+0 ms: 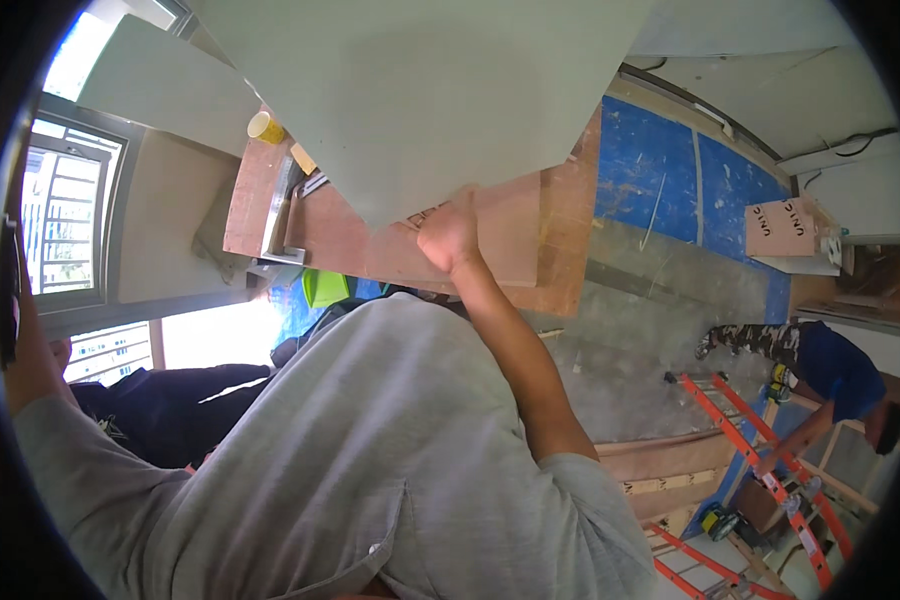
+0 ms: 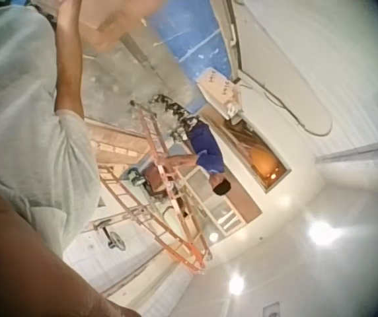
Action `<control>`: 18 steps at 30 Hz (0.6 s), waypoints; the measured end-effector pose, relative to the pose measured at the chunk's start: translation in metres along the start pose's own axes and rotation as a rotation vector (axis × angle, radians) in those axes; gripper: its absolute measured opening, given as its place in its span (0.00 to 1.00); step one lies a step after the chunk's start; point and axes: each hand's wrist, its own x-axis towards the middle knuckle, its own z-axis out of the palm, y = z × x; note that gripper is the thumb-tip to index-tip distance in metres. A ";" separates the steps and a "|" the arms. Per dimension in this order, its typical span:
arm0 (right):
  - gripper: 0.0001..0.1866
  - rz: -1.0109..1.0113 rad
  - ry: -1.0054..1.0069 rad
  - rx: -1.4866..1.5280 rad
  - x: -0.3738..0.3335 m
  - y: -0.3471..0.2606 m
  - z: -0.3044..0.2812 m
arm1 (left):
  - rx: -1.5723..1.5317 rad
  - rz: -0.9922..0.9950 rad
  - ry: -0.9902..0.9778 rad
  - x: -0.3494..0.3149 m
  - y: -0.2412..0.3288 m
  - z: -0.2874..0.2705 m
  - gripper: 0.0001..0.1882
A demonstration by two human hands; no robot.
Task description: The person applies adhesive and laminate strips to the edges of a wooden panel, trimming the excess with a blade and smoothing the edges with a file.
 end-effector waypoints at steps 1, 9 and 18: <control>0.52 0.051 0.008 -0.005 0.002 0.003 0.019 | -0.006 0.005 -0.001 -0.005 0.003 -0.001 0.34; 0.38 0.132 -0.029 -0.358 0.046 0.032 0.020 | -0.062 0.012 -0.006 -0.029 0.011 0.009 0.34; 0.34 0.290 0.081 -0.396 0.044 0.053 -0.015 | -0.127 0.039 0.038 -0.051 0.015 0.017 0.33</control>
